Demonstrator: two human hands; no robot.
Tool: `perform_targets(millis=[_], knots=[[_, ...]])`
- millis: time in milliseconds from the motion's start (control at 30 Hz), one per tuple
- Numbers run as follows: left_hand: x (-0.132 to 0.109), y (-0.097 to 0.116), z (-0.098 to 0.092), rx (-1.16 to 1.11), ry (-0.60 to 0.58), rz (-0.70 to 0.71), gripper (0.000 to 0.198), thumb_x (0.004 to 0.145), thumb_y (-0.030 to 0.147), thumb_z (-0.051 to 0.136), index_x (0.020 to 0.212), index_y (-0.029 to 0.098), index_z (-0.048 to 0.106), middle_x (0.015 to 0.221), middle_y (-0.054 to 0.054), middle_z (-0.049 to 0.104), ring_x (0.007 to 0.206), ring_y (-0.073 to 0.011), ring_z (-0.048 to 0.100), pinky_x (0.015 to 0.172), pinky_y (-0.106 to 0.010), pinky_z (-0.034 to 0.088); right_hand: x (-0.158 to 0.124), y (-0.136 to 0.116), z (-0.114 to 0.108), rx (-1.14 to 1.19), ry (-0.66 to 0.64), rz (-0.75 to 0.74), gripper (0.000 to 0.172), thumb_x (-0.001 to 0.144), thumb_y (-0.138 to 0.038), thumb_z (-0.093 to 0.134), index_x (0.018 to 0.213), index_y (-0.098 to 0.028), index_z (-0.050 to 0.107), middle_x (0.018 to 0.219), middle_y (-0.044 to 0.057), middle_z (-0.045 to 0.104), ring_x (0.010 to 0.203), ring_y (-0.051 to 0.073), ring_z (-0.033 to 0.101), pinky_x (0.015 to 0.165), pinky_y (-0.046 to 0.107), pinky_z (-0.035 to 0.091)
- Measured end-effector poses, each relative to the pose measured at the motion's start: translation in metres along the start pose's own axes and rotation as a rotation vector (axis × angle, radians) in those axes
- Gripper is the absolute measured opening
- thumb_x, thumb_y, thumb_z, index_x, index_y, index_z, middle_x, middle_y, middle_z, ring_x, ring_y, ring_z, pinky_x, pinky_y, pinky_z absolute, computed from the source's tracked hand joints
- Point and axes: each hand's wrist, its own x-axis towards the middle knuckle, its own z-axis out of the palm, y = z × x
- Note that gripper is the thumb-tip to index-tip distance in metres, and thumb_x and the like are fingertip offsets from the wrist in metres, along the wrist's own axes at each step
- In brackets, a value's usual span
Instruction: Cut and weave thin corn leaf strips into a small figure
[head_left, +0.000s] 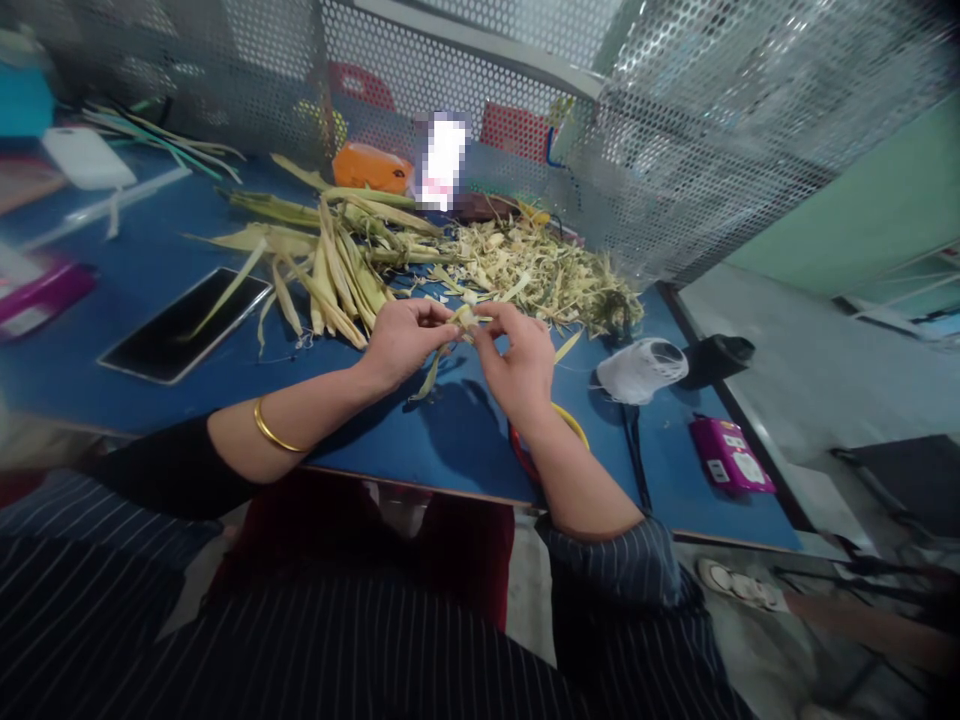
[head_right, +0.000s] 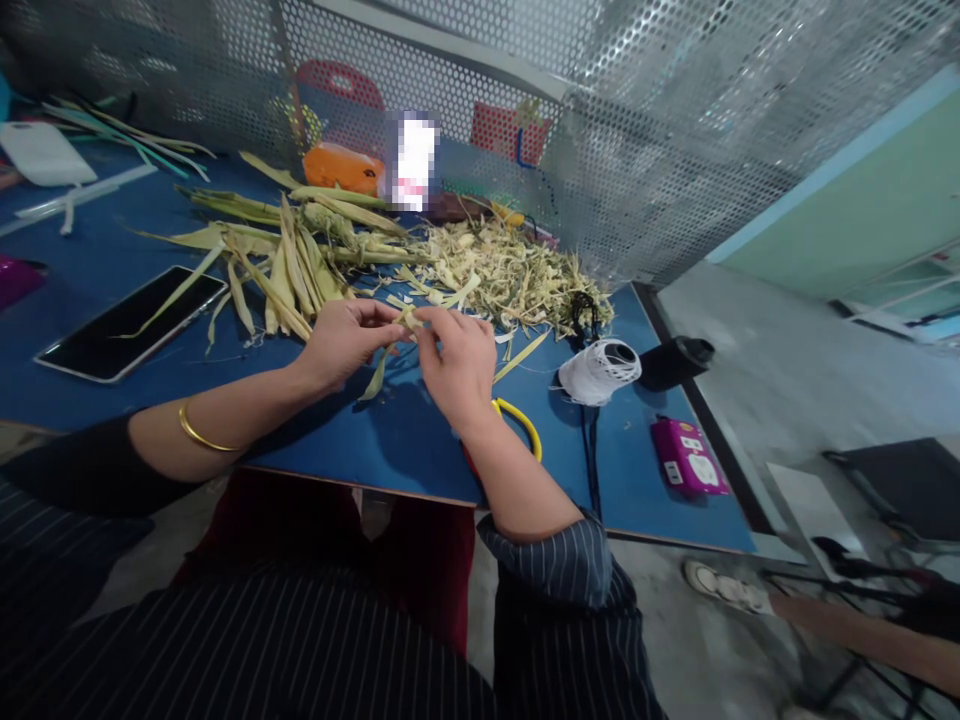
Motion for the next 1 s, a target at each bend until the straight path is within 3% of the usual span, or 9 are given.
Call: perform_targets(millis=[367,600,700,833,933,1000], knots=[[0.000,-0.004,0.001,-0.001,-0.016,0.051,0.015,0.064,0.020,0.072,0.074,0.010,0.071,0.064,-0.001,0.067,0.055,-0.0093,0.058,0.056,-0.022,0.050,0.000,0.000,0.001,-0.092,0.009,-0.058,0.017,0.091,-0.025,0.053,0.087,-0.023,0.069,0.080,0.001,0.071,0.078,0.017,0.064,0.082,0.033,0.039],[-0.002,-0.006,0.002,0.007,-0.043,-0.054,0.012,0.063,0.021,0.072,0.071,0.013,0.071,0.059,0.000,0.064,0.047,-0.0080,0.052,0.044,-0.020,0.039,-0.001,-0.001,0.006,-0.043,0.026,0.054,0.011,0.085,-0.021,0.056,0.075,-0.023,0.060,0.072,-0.002,0.069,0.069,0.015,0.062,0.084,0.034,0.039],[-0.002,-0.009,0.001,0.064,-0.081,0.030,0.011,0.065,0.022,0.071,0.070,0.013,0.070,0.059,0.000,0.063,0.051,-0.0088,0.054,0.050,-0.020,0.041,-0.002,0.001,0.007,-0.012,0.042,0.109,0.003,0.083,-0.025,0.059,0.084,-0.023,0.057,0.071,-0.002,0.069,0.070,0.017,0.063,0.083,0.035,0.040],[-0.002,-0.008,-0.002,0.188,-0.107,0.176,0.012,0.069,0.024,0.067,0.071,0.013,0.070,0.060,0.000,0.063,0.055,-0.0101,0.054,0.054,-0.021,0.042,0.000,0.000,0.001,0.071,-0.032,0.127,0.023,0.083,-0.025,0.058,0.106,-0.022,0.055,0.073,-0.002,0.068,0.069,0.017,0.062,0.077,0.033,0.042],[-0.002,-0.006,-0.005,0.233,-0.126,0.192,0.012,0.070,0.023,0.063,0.072,0.014,0.072,0.059,0.001,0.062,0.055,-0.0107,0.055,0.054,-0.022,0.041,0.004,-0.004,-0.006,0.099,-0.123,0.102,0.013,0.087,-0.025,0.053,0.096,-0.022,0.063,0.073,-0.001,0.067,0.065,0.015,0.059,0.072,0.030,0.042],[-0.002,-0.005,-0.006,0.246,-0.170,0.189,0.011,0.069,0.022,0.063,0.068,0.015,0.071,0.057,0.001,0.062,0.054,-0.0108,0.055,0.054,-0.022,0.041,0.006,-0.004,-0.008,0.109,-0.103,0.124,0.017,0.088,-0.031,0.054,0.082,-0.021,0.067,0.074,0.001,0.065,0.067,0.014,0.057,0.068,0.029,0.042]])
